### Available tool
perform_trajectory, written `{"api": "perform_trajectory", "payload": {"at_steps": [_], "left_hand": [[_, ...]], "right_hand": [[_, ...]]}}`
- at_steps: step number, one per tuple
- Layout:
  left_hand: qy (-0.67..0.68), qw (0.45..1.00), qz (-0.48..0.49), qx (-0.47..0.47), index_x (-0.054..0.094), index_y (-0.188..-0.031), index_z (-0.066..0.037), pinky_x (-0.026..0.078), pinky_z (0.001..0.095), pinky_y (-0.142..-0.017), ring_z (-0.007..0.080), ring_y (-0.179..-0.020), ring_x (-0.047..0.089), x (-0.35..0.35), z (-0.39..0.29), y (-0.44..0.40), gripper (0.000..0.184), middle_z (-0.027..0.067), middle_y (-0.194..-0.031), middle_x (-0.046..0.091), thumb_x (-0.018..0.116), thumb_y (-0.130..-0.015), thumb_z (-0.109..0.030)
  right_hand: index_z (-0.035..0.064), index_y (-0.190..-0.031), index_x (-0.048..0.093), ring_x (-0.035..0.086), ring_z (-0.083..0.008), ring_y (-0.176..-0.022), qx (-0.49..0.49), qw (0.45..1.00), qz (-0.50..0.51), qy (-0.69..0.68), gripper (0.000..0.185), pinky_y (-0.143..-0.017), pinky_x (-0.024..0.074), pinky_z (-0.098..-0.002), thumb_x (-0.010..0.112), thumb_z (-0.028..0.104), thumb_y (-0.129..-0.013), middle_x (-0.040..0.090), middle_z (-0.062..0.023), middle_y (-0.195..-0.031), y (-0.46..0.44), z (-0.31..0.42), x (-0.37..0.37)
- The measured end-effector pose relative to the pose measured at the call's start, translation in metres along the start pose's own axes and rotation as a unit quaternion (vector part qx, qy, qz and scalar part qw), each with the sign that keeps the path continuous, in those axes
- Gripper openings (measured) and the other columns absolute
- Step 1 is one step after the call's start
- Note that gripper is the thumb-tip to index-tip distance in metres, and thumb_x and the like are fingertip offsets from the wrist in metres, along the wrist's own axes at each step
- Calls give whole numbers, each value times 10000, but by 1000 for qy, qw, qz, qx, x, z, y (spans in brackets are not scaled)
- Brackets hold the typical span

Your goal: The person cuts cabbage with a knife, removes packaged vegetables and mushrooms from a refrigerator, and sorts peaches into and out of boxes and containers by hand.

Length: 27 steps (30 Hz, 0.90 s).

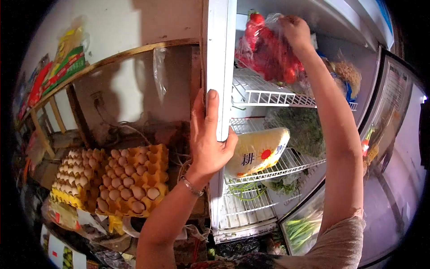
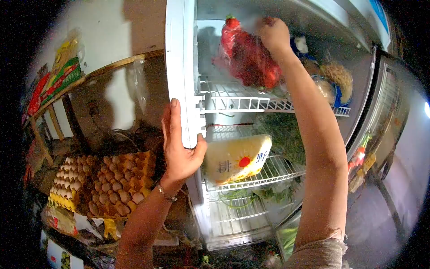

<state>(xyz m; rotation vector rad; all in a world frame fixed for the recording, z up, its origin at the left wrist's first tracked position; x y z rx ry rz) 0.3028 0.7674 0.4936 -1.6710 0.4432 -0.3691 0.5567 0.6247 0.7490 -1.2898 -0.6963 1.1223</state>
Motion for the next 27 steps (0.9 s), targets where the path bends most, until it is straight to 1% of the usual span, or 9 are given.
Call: {"api": "perform_trajectory", "payload": {"at_steps": [1, 6, 8, 12, 18, 21, 22, 24, 27], "left_hand": [[-1, 1000, 0, -1, 256, -1502, 11, 312, 439, -1106, 396, -1317, 383, -1, 0, 0, 860, 248, -1446, 357, 605, -716, 26], [-6, 1000, -8, 8, 262, -1501, 7, 334, 444, -1095, 395, -1304, 400, -2, 0, 0, 853, 250, -1424, 376, 602, -719, 28], [-11, 1000, -3, -5, 259, -1502, 6, 338, 444, -1093, 397, -1300, 404, -1, 1, 1, 854, 253, -1418, 380, 602, -720, 25], [-15, 1000, -10, -4, 254, -1503, 4, 347, 440, -1087, 404, -1291, 412, 0, 0, 1, 854, 260, -1410, 384, 601, -722, 19], [-24, 1000, -20, 2, 269, -1502, -12, 358, 438, -1082, 411, -1285, 421, -4, -3, 0, 852, 261, -1395, 398, 600, -718, 23], [-27, 999, -19, -2, 278, -1501, -19, 364, 440, -1078, 410, -1280, 427, -4, -2, 3, 850, 258, -1386, 408, 601, -715, 25], [-20, 1000, -22, -5, 282, -1500, -22, 367, 441, -1076, 409, -1277, 431, -3, -2, 2, 850, 256, -1381, 413, 602, -713, 26], [-19, 999, -26, -5, 284, -1499, -23, 371, 442, -1071, 409, -1269, 436, -4, -1, 1, 850, 253, -1377, 419, 602, -712, 26], [-19, 999, -27, -6, 287, -1497, -21, 378, 444, -1062, 410, -1251, 447, -4, -3, 1, 846, 252, -1367, 428, 601, -713, 23]], "right_hand": [[-1, -981, 697, 562, -105, -770, 39, 986, -12, -163, 315, -721, 466, -301, 645, 305, -933, 680, -18, -877, -1, -9, -1], [-3, -1016, 663, 605, -147, -820, 110, 896, -12, -430, 257, -715, 486, -293, 671, 239, -930, 679, -43, -907, -11, -13, -23], [28, -1068, 662, 661, -170, -822, 91, 891, 14, -444, 224, -772, 538, -321, 562, 211, -986, 700, -60, -975, -6, 3, -43], [5, -1066, 606, 663, -194, -720, 100, 852, 0, -514, 212, -652, 557, -343, 496, 177, -1009, 677, -86, -850, 29, 66, -78], [18, -1071, 597, 652, -204, -754, 75, 839, -57, -536, 201, -687, 551, -334, 480, 170, -1012, 671, -102, -891, 24, 70, -112], [17, -1086, 637, 637, -235, -918, 99, 836, -57, -537, 286, -892, 490, -380, 506, 248, -981, 681, -103, -1008, 24, 59, -131], [15, -1123, 615, 634, -251, -936, 140, 844, -77, -512, 302, -881, 498, -394, 516, 258, -974, 673, -109, -1037, 25, 48, -141], [11, -1126, 609, 636, -260, -929, 36, 840, 45, -540, 327, -868, 506, -412, 534, 284, -962, 669, -119, -1047, 35, 58, -150], [8, -1117, 609, 637, -222, -913, 85, 849, 47, -519, 307, -821, 526, -374, 587, 258, -941, 663, -113, -1023, 60, 64, -166]]}}
Point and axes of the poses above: each hand's wrist, its own y-axis away from the middle knuckle, its own x-axis out of the palm, z = x × y, the point moved 10 cm from there along -y, towards the middle knuckle
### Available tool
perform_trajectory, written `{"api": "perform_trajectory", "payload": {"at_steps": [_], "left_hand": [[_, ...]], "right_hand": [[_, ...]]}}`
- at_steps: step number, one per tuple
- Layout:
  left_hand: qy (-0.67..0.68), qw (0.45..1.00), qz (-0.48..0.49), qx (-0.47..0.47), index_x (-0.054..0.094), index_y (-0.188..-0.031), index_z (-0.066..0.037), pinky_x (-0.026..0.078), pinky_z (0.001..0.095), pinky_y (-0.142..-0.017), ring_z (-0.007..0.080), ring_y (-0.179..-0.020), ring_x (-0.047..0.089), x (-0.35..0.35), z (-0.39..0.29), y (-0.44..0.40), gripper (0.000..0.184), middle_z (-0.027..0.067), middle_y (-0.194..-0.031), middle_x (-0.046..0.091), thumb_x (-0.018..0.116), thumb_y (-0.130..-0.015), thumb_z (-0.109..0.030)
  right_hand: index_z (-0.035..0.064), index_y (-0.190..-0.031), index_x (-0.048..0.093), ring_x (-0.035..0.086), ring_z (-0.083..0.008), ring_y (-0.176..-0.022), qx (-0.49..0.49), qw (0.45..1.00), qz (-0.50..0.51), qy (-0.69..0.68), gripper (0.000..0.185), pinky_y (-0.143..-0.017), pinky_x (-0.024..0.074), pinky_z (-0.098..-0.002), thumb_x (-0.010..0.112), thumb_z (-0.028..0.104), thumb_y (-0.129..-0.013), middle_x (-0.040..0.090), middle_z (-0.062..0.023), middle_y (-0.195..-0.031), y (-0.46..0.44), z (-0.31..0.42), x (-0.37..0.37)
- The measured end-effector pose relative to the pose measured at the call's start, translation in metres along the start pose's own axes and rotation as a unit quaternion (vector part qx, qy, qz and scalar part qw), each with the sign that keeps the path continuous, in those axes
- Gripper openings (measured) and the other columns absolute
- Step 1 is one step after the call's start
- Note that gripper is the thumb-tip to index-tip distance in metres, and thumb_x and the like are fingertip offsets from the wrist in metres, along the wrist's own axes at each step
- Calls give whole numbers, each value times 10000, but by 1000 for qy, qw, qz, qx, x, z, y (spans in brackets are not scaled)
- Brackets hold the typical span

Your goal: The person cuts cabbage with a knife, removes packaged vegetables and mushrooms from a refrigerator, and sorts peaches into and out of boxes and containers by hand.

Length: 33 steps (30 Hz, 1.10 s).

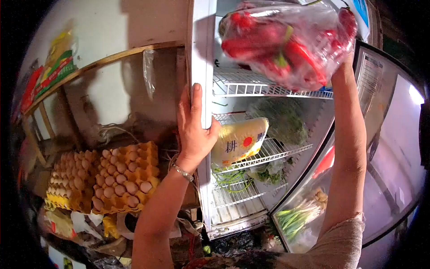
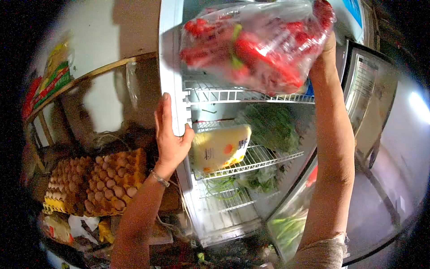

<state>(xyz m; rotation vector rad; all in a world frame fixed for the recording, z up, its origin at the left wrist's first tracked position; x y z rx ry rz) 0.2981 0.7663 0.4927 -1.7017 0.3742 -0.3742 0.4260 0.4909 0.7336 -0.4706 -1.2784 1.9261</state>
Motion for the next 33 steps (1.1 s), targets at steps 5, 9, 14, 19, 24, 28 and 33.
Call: {"api": "perform_trajectory", "payload": {"at_steps": [5, 9, 14, 19, 24, 28, 33], "left_hand": [[-9, 1000, -4, 13, 371, -1451, -24, 392, 483, -1047, 463, -1255, 434, 2, 1, 2, 768, 279, -1403, 393, 627, -727, -10], [36, 999, 16, 3, 332, -1477, -12, 209, 456, -1175, 403, -1400, 322, 3, 5, 1, 762, 233, -1509, 350, 607, -769, -73], [26, 999, 30, -20, 248, -1517, -44, 269, 454, -1141, 386, -1352, 365, 4, 2, 1, 837, 212, -1498, 363, 603, -759, -35], [23, 999, -26, 40, 300, -1508, -98, 394, 446, -1059, 400, -1301, 408, -1, -8, 0, 834, 220, -1421, 416, 627, -744, -25], [18, 998, -27, 51, 307, -1499, -93, 390, 437, -1060, 373, -1294, 415, 1, -11, 0, 825, 198, -1425, 425, 620, -739, -19], [31, 999, -14, 36, 294, -1503, -91, 371, 438, -1078, 370, -1307, 404, 4, -9, 1, 837, 181, -1452, 412, 622, -736, -18], [13, 1000, -9, 27, 279, -1509, -78, 351, 448, -1090, 370, -1319, 391, 5, -10, 1, 842, 190, -1453, 409, 623, -742, -20]], "right_hand": [[7, -1109, 611, 637, -203, -897, 47, 993, -70, 88, 295, -806, 527, -351, 599, 246, -937, 664, -104, -1002, 73, 26, -3], [6, -1103, 613, 636, -188, -884, 93, 973, -132, 167, 285, -795, 528, -332, 608, 236, -934, 664, -96, -985, 134, 41, -8], [6, -1096, 615, 636, -170, -868, 152, 924, -229, 266, 274, -780, 529, -309, 620, 224, -931, 665, -87, -964, 200, 53, -27], [6, -1021, 632, 570, -74, -681, 284, 895, -195, 283, 239, -626, 461, -212, 666, 220, -923, 628, 2, -809, 266, 39, -59], [39, -1022, 652, 571, -83, -743, 299, 846, -236, 373, 232, -657, 446, -229, 668, 245, -917, 637, 5, -859, 293, 29, -118], [-31, -1116, 657, 599, -124, -831, 226, 840, -271, 412, 373, -736, 464, -257, 662, 289, -924, 677, -50, -951, 248, 9, -124], [5, -922, 677, 543, -80, -719, 46, 888, -235, 393, 262, -656, 423, -227, 641, 264, -930, 646, 10, -824, 170, -47, -131]]}}
Point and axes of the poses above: each hand's wrist, its own y-axis away from the middle knuckle, its own x-axis out of the palm, z = x × y, the point moved 10 cm from there along -y, towards the middle knuckle
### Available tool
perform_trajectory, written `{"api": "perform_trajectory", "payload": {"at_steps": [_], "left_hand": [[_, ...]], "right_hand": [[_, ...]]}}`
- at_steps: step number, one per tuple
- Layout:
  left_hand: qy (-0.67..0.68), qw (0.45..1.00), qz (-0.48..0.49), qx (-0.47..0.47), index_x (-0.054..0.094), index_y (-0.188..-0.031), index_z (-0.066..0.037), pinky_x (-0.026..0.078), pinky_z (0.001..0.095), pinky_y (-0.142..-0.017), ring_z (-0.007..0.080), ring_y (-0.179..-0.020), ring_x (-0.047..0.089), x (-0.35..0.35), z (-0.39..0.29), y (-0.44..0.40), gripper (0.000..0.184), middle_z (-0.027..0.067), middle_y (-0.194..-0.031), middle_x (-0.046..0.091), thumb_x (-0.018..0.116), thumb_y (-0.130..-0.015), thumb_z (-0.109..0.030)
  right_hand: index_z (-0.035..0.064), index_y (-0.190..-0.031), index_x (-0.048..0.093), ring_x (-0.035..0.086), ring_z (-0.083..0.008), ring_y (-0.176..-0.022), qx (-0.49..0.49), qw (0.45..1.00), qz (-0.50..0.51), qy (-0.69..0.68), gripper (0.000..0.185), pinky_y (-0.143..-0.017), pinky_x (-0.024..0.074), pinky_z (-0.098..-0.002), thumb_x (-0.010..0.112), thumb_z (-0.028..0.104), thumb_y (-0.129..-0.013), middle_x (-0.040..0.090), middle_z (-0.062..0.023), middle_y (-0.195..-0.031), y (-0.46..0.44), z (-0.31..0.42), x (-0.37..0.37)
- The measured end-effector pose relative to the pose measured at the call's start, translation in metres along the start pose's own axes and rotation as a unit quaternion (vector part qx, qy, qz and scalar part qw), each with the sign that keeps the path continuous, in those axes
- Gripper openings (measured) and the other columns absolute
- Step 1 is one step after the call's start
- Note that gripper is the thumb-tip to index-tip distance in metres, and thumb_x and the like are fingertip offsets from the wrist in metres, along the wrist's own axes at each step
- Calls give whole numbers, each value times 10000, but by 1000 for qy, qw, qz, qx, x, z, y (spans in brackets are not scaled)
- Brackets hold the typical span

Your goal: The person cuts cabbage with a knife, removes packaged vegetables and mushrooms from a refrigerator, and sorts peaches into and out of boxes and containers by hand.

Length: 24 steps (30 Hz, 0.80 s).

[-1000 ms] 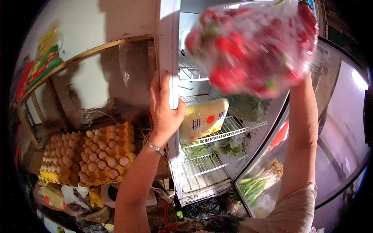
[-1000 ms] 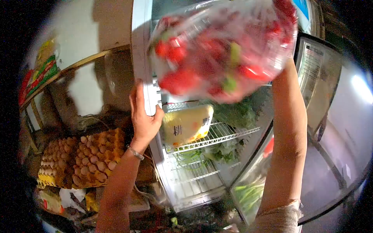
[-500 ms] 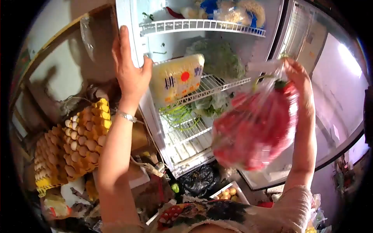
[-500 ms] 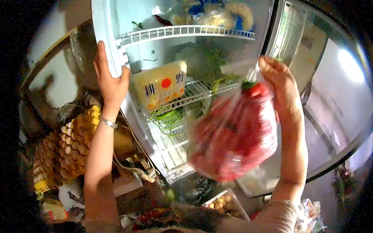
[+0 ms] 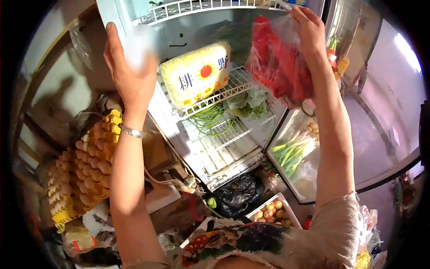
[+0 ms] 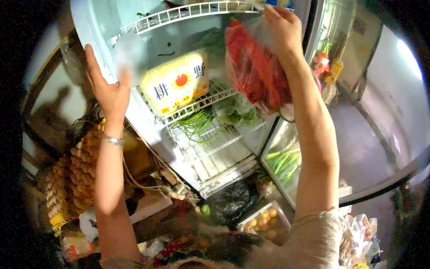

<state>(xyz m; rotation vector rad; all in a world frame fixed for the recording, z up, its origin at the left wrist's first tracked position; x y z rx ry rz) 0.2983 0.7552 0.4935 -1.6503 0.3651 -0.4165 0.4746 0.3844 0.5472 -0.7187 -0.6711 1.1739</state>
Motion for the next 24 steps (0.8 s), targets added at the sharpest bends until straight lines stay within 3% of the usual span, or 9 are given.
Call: {"api": "perform_trajectory", "payload": {"at_steps": [2, 5, 6, 11, 15, 16, 18, 21, 24], "left_hand": [[14, 1000, 5, -11, 277, -1508, -73, 347, 444, -1093, 367, -1317, 393, 2, 3, 1, 841, 193, -1458, 403, 624, -744, -22], [20, 1000, 7, -9, 275, -1507, -61, 338, 433, -1100, 365, -1327, 389, 1, 5, 1, 842, 201, -1472, 387, 630, -745, -29], [11, 1000, 4, 1, 274, -1507, -54, 333, 426, -1105, 365, -1339, 382, 2, 2, 1, 844, 206, -1481, 378, 635, -744, -35], [-6, 1000, 8, 15, 277, -1490, 5, 306, 405, -1125, 360, -1372, 364, 4, 3, 1, 829, 220, -1506, 353, 636, -745, -48], [-6, 1000, 0, 17, 270, -1480, 50, 264, 391, -1152, 341, -1403, 338, 4, -1, 0, 813, 224, -1522, 333, 628, -758, -60], [-18, 1000, 1, 7, 265, -1483, 50, 253, 392, -1158, 337, -1416, 321, 4, 0, 1, 816, 225, -1525, 327, 627, -760, -62], [-30, 999, -3, 27, 260, -1489, 44, 233, 398, -1168, 343, -1429, 295, 3, 1, 3, 819, 226, -1537, 306, 625, -763, -64], [-22, 999, 17, 20, 229, -1503, 40, 206, 406, -1180, 344, -1444, 263, 6, 4, 3, 832, 221, -1559, 263, 621, -778, -72], [-10, 1000, 16, 17, 209, -1506, 48, 209, 404, -1179, 337, -1447, 259, 8, 2, 4, 826, 223, -1565, 248, 613, -795, -76]], "right_hand": [[-1, -1048, 609, 625, -174, -729, 56, 992, 54, -102, 216, -616, 482, -270, 596, 202, -977, 636, -59, -819, -15, -30, 21], [0, -994, 665, 576, -124, -681, 97, 977, 4, -188, 202, -564, 427, -264, 635, 196, -956, 626, -30, -798, -20, -42, -6], [8, -1045, 649, 558, -120, -656, 97, 994, -36, -34, 201, -563, 431, -275, 624, 190, -962, 613, -13, -786, -14, -10, -18], [22, -982, 664, 477, -78, -589, -79, 985, -2, -152, 205, -512, 350, -231, 580, 209, -986, 556, 31, -711, -24, 35, -67], [40, -1011, 673, 549, -96, -591, -57, 986, -112, -107, 261, -526, 430, -231, 581, 282, -980, 586, 15, -688, -3, 31, -54], [27, -769, 620, 489, -74, -628, -139, 979, -126, 85, 284, -593, 389, -242, 622, 256, -937, 569, 31, -692, 3, 28, -54], [49, -764, 587, 434, -68, -588, -93, 957, -147, -232, 224, -518, 343, -243, 623, 187, -936, 517, 32, -659, 24, -15, -16], [53, -869, 644, 454, -54, -606, -56, 910, -153, -380, 154, -539, 349, -219, 610, 175, -957, 569, 30, -703, 36, -61, 38], [-4, -935, 643, 550, -167, -645, -101, 981, -114, -121, 243, -604, 452, -320, 598, 234, -948, 654, -86, -751, 34, -55, 78]]}}
Point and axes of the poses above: each hand's wrist, its own y-axis away from the middle knuckle, its own x-axis out of the palm, z = x × y, the point moved 10 cm from there along -y, towards the middle knuckle
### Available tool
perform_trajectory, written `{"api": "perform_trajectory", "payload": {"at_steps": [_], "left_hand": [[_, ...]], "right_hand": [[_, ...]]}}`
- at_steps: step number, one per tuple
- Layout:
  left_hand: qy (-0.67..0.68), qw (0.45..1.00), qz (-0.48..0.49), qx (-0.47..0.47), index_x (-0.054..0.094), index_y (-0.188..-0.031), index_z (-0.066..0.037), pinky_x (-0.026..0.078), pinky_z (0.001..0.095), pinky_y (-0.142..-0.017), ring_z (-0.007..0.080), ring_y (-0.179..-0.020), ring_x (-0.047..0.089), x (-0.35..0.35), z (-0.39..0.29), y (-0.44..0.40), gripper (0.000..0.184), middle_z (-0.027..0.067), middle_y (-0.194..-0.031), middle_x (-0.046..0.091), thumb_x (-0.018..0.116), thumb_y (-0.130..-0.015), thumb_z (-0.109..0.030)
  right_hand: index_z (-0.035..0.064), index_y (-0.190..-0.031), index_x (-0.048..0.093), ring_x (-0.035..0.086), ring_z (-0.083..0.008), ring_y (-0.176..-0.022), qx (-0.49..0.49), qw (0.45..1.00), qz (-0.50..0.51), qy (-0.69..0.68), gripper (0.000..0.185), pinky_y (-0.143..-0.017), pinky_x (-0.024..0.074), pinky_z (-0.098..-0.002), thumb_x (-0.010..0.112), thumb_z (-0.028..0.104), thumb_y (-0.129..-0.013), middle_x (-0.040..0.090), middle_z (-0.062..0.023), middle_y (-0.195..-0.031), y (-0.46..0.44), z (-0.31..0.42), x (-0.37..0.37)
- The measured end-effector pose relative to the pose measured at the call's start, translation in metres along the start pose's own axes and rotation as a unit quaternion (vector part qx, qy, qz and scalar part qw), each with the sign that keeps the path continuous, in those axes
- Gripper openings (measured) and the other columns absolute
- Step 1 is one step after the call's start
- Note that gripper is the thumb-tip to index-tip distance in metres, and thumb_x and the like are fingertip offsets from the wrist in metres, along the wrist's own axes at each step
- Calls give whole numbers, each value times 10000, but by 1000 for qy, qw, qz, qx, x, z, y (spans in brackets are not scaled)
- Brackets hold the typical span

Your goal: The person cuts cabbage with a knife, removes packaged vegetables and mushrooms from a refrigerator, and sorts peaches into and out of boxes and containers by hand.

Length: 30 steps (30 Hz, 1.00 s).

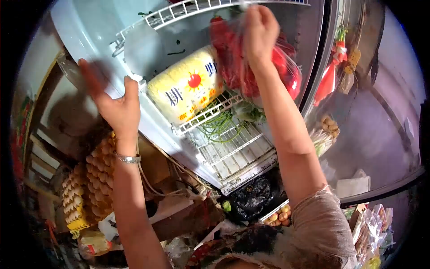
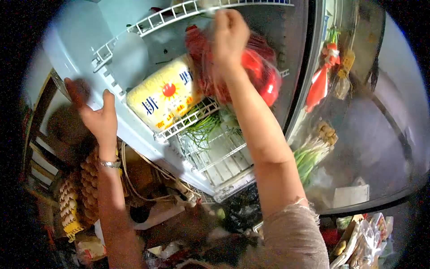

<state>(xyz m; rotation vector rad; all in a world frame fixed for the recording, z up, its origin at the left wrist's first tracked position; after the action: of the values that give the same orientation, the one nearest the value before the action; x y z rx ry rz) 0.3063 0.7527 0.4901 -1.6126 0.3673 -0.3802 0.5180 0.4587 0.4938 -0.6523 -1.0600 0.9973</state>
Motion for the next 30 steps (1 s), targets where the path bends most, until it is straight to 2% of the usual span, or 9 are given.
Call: {"api": "perform_trajectory", "payload": {"at_steps": [4, 6, 8, 15, 18, 22, 24, 28, 30], "left_hand": [[-43, 999, 12, 2, 203, -1504, 57, 220, 403, -1175, 342, -1445, 260, -2, -7, -1, 808, 233, -1568, 234, 594, -813, -98], [-45, 999, 9, -1, 204, -1502, 58, 223, 408, -1175, 345, -1445, 258, -3, -8, -1, 809, 235, -1567, 234, 592, -810, -98], [-47, 999, 8, 2, 205, -1501, 59, 226, 413, -1175, 347, -1446, 257, -2, -7, -2, 810, 237, -1566, 234, 591, -807, -99], [-50, 998, 13, -32, 197, -1505, 55, 218, 418, -1178, 347, -1446, 257, 0, -2, -3, 818, 238, -1568, 226, 593, -807, -106], [-47, 999, 16, -14, 193, -1504, 58, 202, 417, -1182, 349, -1447, 253, 0, -5, -1, 819, 239, -1570, 218, 592, -809, -108], [-49, 999, 13, -2, 192, -1500, 67, 195, 425, -1184, 356, -1449, 244, -1, -5, -1, 817, 247, -1566, 223, 594, -813, -114], [-40, 999, 12, -4, 191, -1499, 71, 193, 427, -1184, 358, -1451, 239, -1, -3, -1, 817, 250, -1566, 222, 595, -815, -118], [-54, 998, 25, 14, 165, -1514, 45, 166, 426, -1189, 353, -1466, 189, 0, -4, -1, 835, 248, -1576, 187, 611, -828, -119], [-50, 998, 32, 7, 141, -1530, 15, 140, 427, -1194, 346, -1477, 150, 1, -4, 0, 855, 244, -1586, 158, 626, -836, -111]], "right_hand": [[8, -918, 635, 623, -398, -745, 21, 988, 107, 105, 250, -670, 499, -421, 556, 244, -921, 649, -240, -829, 29, 9, 38], [37, -881, 630, 608, -438, -781, 31, 961, 228, 155, 228, -715, 486, -485, 536, 245, -887, 644, -222, -802, 54, 37, 53], [65, -838, 619, 597, -422, -721, -173, 928, 273, 185, 198, -745, 459, -491, 526, 240, -849, 633, -179, -733, 80, 76, 64], [103, -771, 634, 606, -382, -669, -144, 894, 411, 104, 213, -721, 469, -463, 535, 288, -804, 629, -148, -681, 77, 53, 75], [83, -884, 687, 643, -409, -761, -29, 918, 384, 91, 309, -684, 524, -471, 525, 342, -838, 661, -198, -787, 39, -9, 75], [78, -1012, 668, 649, -412, -821, -87, 892, 356, 265, 301, -731, 522, -492, 519, 302, -877, 683, -189, -859, 31, -18, 62], [66, -1149, 592, 631, -436, -818, -116, 827, 437, 334, 347, -727, 517, -478, 569, 289, -884, 663, -239, -851, 53, -16, 67], [47, -1264, 528, 633, -442, -859, -115, 830, 477, 266, 468, -754, 515, -472, 637, 259, -861, 664, -253, -895, 40, -10, 57], [54, -1343, 488, 637, -418, -983, -118, 825, 487, 262, 592, -862, 516, -466, 685, 286, -835, 655, -259, -1060, 27, -2, 39]]}}
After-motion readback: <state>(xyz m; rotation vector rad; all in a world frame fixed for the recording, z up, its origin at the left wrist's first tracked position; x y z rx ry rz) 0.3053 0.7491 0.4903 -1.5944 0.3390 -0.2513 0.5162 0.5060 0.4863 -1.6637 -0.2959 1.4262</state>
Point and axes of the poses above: each hand's wrist, its own y-axis away from the middle knuckle, its own x-axis out of the palm, z = x × y, the point moved 10 cm from there along -y, towards the middle knuckle
